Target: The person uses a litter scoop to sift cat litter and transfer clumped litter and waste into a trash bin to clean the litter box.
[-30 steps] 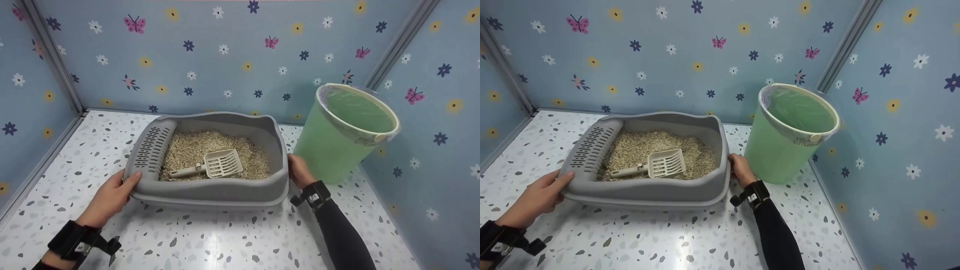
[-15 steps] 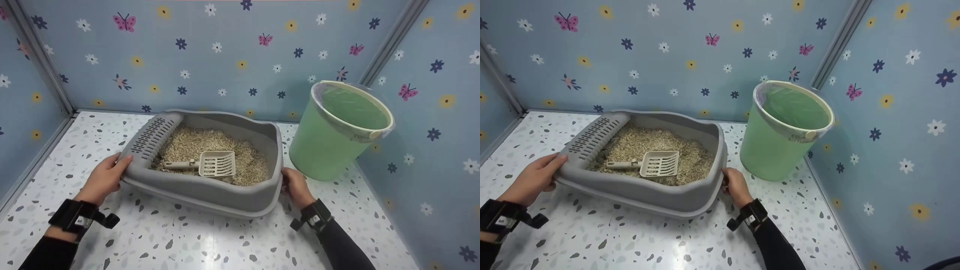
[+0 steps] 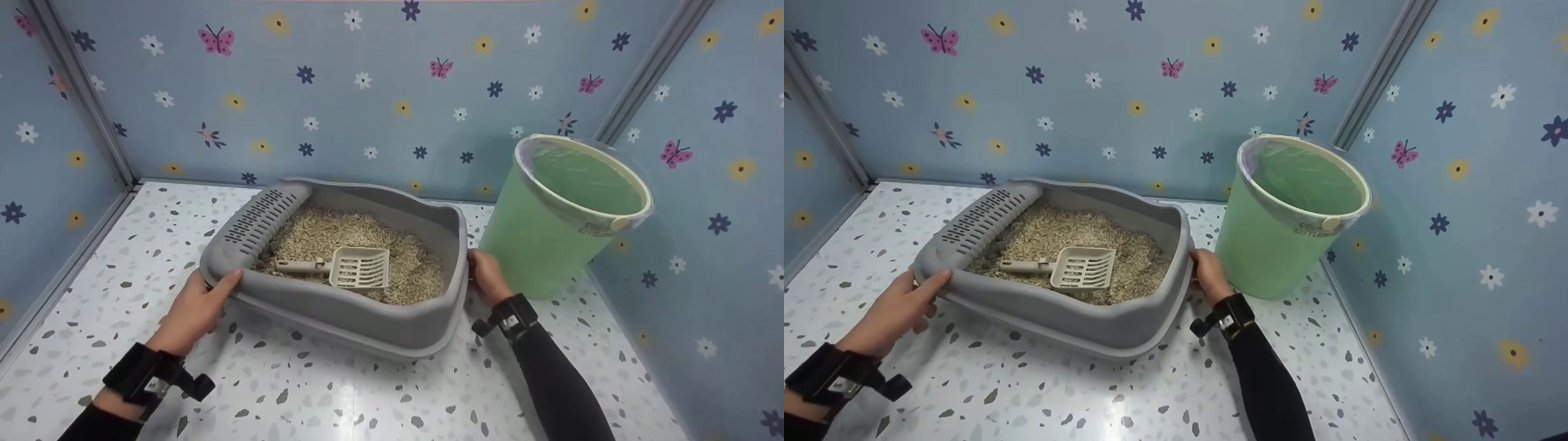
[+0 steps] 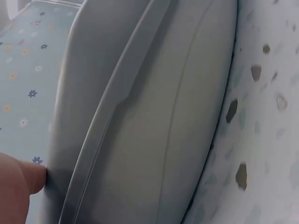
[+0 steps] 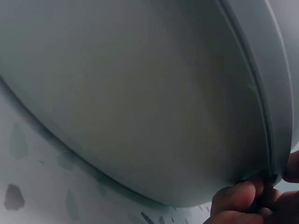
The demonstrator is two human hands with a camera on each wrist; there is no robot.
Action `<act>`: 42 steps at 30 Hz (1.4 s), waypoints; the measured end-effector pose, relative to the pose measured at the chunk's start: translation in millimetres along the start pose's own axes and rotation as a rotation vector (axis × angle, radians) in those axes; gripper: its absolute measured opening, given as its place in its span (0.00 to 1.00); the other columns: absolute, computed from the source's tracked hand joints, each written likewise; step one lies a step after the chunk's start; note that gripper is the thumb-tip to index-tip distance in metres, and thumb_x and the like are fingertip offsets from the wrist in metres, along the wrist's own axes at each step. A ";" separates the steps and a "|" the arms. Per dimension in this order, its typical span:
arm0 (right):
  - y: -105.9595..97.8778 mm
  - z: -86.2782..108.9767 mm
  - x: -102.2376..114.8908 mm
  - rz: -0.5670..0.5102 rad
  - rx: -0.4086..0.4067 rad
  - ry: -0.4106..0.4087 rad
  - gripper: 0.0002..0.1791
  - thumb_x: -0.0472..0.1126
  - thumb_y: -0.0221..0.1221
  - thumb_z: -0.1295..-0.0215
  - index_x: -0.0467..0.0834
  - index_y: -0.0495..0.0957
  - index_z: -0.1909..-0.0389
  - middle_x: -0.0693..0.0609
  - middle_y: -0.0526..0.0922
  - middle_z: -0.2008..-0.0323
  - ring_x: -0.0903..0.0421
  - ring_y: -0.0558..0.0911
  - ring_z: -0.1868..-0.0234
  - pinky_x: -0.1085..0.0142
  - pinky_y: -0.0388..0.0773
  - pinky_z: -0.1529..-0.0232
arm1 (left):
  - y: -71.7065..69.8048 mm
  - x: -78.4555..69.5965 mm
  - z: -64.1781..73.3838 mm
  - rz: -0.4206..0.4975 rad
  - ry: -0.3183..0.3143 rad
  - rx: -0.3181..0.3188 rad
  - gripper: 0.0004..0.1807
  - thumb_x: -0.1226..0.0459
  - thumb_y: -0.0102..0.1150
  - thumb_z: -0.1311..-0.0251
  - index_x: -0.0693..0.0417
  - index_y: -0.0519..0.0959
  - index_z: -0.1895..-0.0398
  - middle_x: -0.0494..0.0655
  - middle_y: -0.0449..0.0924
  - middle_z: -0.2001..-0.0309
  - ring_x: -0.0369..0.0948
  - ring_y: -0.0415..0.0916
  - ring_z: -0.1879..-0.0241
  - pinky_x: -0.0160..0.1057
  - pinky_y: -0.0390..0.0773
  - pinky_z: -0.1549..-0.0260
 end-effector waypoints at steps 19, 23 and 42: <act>6.6 62.7 -11.8 -0.043 0.183 0.024 0.20 0.47 0.49 0.15 0.43 0.74 0.71 0.52 0.72 0.75 0.58 0.71 0.77 0.69 0.63 0.79 | -18.9 3.2 -41.8 0.028 0.035 -0.102 0.43 0.39 0.48 0.14 0.66 0.61 0.17 0.46 0.71 0.62 0.37 0.71 0.70 0.36 0.78 0.72; 0.3 38.0 -5.3 -0.010 0.078 0.052 0.20 0.46 0.53 0.18 0.46 0.76 0.75 0.54 0.75 0.78 0.59 0.73 0.79 0.69 0.69 0.79 | 0.5 -3.5 -23.4 0.065 0.040 -0.054 0.42 0.40 0.49 0.14 0.59 0.55 0.13 0.43 0.69 0.70 0.35 0.66 0.77 0.35 0.70 0.80; -3.0 73.6 -9.4 0.141 0.220 -0.077 0.20 0.45 0.49 0.13 0.42 0.78 0.67 0.51 0.71 0.78 0.58 0.68 0.80 0.69 0.62 0.82 | 11.8 -12.0 -63.5 0.123 -0.018 0.060 0.32 0.40 0.46 0.13 0.55 0.64 0.26 0.48 0.68 0.60 0.42 0.68 0.64 0.38 0.74 0.69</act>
Point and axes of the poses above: each hand's wrist, its own z-axis away from the middle knuckle, its own y-axis out of the palm, x = y × z, the point moved 4 cm from there along -z, towards the middle knuckle
